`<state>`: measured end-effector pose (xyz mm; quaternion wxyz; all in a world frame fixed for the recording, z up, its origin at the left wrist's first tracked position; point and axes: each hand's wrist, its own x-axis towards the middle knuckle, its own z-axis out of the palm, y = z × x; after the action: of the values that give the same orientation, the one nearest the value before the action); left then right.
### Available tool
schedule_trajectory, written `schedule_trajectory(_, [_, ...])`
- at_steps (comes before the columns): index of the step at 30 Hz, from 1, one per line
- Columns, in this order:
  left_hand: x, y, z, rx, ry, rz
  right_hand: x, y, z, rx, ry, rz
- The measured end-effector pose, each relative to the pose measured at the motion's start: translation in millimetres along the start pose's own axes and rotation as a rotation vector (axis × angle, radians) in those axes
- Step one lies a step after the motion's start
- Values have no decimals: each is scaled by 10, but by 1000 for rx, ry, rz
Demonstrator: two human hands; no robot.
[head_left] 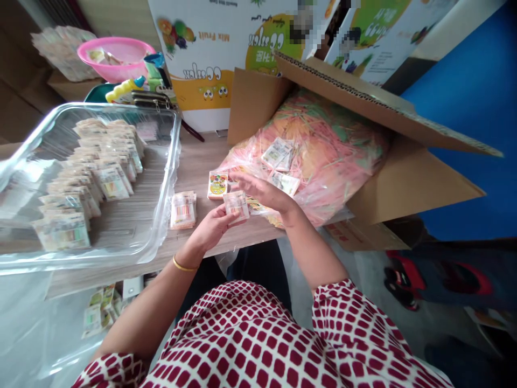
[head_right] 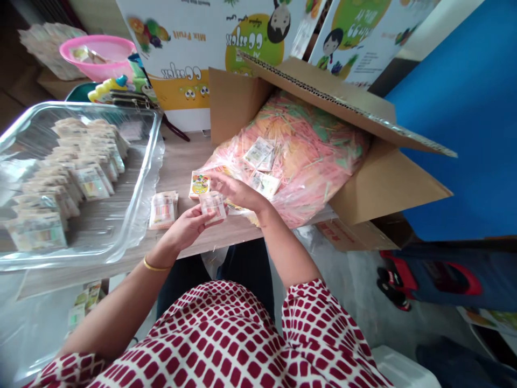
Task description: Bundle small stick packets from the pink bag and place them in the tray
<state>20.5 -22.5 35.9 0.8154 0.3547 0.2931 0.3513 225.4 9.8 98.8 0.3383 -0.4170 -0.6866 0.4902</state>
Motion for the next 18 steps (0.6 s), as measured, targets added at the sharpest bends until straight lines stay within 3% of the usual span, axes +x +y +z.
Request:
schedule_trajectory(2, [-27,-9,-39,14,12,-16,17,11,31,14,57,1])
schedule_trajectory(5, [-71,-5,-95,15,19,-36,57,39,75,-19,-109,42])
schedule_trajectory(9, [-93,21,-149,44,29,1,120,92,148,-38,-69,82])
schedule_trajectory(12, [-150,27,-194,64,88,22,195,137,251,-110,-156,98])
schedule_trajectory(15, [-359,-52,-260,111,262,32,366,204,447,-53,-23,76])
schedule_trajectory(18, [-702,-237,-329,362,597,164,626,280,775,-27,45,125])
